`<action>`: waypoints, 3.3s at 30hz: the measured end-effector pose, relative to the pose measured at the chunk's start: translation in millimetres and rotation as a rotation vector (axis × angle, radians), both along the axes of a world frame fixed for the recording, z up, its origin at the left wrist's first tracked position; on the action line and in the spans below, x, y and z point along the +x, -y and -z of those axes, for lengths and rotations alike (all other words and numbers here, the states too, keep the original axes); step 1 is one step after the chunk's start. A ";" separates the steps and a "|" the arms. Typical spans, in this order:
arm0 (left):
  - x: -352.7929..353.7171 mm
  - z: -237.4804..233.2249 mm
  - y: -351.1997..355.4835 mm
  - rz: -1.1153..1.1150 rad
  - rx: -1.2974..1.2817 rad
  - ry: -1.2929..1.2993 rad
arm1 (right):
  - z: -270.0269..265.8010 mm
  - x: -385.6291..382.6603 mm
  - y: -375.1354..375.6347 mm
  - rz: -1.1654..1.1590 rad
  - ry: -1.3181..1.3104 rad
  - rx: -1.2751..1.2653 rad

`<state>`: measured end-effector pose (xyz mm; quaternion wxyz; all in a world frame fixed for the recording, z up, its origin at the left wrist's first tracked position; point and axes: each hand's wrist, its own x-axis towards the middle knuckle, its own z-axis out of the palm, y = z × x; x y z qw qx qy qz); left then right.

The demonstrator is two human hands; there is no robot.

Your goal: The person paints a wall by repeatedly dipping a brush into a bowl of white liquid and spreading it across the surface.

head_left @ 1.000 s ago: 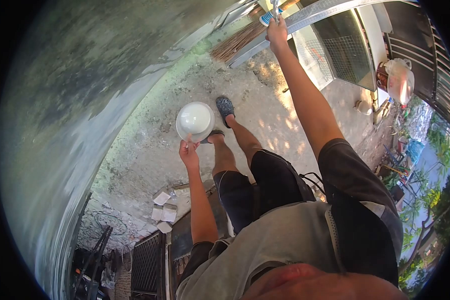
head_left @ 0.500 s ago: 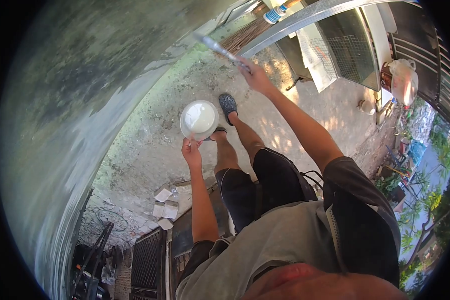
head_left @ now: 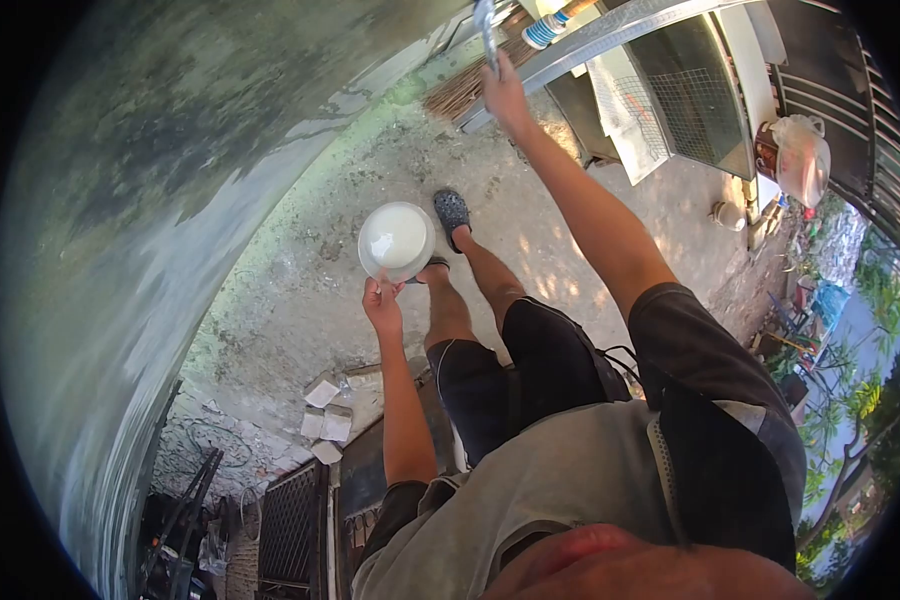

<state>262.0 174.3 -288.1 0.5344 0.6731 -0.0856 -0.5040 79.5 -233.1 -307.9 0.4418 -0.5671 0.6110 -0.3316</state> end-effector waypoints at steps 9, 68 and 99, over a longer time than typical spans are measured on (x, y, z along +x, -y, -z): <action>3.9 -5.6 -1.6 0.023 0.025 0.009 | -53.7 -6.4 -96.3 -0.695 -0.013 0.255; 70.1 -16.0 -123.6 -0.191 -0.071 -0.011 | -65.3 22.0 -180.9 0.426 -0.361 -0.106; 70.2 -46.5 -86.3 0.003 -0.113 0.577 | -199.1 239.3 -355.6 -0.760 0.077 -0.087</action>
